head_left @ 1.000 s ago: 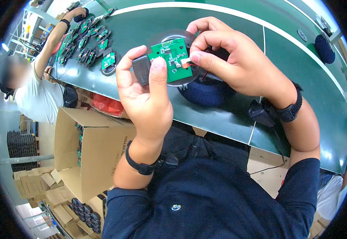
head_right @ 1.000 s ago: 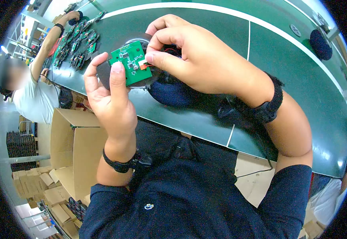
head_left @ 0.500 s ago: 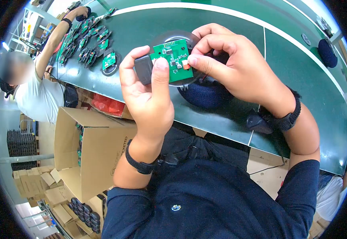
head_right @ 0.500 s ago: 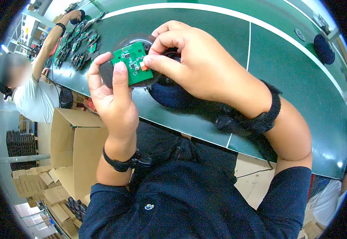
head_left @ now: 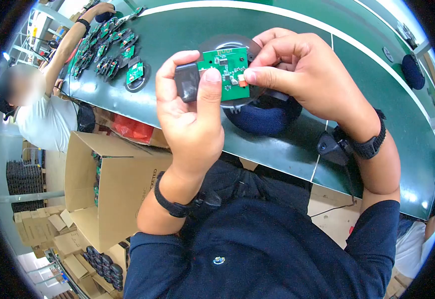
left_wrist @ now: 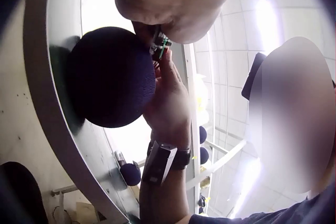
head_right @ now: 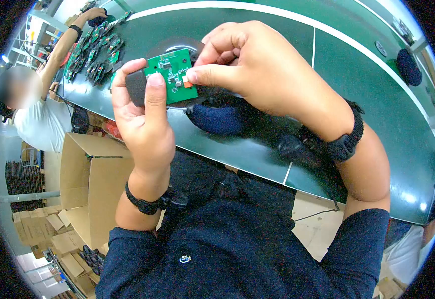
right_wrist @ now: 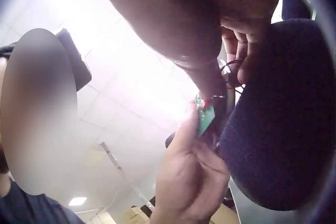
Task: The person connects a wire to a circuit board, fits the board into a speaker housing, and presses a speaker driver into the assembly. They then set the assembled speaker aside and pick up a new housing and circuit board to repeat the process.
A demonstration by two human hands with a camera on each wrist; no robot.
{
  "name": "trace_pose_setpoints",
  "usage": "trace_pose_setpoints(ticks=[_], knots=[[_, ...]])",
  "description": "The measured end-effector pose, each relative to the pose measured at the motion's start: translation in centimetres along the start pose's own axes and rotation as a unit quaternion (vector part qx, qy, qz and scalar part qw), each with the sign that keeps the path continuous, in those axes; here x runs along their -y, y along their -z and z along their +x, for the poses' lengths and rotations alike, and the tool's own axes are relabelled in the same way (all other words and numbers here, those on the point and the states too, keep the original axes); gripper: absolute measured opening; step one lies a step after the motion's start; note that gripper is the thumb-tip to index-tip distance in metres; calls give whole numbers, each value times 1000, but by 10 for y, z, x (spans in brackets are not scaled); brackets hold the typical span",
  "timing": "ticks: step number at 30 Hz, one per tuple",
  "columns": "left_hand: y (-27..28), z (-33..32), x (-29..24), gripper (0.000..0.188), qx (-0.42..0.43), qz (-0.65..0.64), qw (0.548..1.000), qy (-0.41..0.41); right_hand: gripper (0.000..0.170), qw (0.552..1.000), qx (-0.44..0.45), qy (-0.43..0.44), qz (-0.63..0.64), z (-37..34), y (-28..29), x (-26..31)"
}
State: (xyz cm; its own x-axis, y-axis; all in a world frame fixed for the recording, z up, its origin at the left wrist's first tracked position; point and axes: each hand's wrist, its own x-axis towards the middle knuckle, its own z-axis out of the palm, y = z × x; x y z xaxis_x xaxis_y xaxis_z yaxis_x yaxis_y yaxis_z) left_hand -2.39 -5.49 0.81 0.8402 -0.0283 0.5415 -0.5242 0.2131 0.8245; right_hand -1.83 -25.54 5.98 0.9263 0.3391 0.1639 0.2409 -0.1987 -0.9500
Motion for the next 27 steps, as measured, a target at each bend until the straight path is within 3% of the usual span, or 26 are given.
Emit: trace_pose_setpoints(ticks=[3, 5, 13, 16, 18, 21, 23, 24, 25, 26, 27], knots=[[1, 0, 4, 33, -4, -4, 1000, 2, 17, 994, -43, 80, -61, 2, -7, -11], [1, 5, 5, 35, -28, -58, 996, 60, 17, 996, -33, 82, -34, 7, -5, -15], [5, 5, 11, 33, -41, -85, 992, 85, 18, 996, -6, 86, 33, 9, 8, -12], [10, 7, 14, 36, -34, -69, 993, 91, 21, 992, -38, 116, -23, 12, 16, -13], [12, 9, 11, 38, -25, -53, 994, 92, 23, 994, -47, 58, -81, 11, 25, -7], [10, 12, 0, 47, -14, -114, 984, 137, 27, 988, -99, 115, -33, 20, 24, -26], [7, 18, -6, 58, 24, -75, 996, 50, 28, 987, -104, 119, -27, 22, 26, -28], [9, 22, -6, 72, 88, -30, 995, -26, 31, 987, -99, 124, 8, 24, 25, -26], [17, 22, -6, 70, 138, 22, 987, -81, 34, 986, -94, 128, 44, 23, 26, -24], [26, 37, -6, 62, 210, 147, 947, -195, 34, 986, -98, 129, 43, 21, 30, -23], [31, 51, -4, 56, 273, 266, 873, -303, 39, 992, -5, 122, 33, 18, 35, -22]])
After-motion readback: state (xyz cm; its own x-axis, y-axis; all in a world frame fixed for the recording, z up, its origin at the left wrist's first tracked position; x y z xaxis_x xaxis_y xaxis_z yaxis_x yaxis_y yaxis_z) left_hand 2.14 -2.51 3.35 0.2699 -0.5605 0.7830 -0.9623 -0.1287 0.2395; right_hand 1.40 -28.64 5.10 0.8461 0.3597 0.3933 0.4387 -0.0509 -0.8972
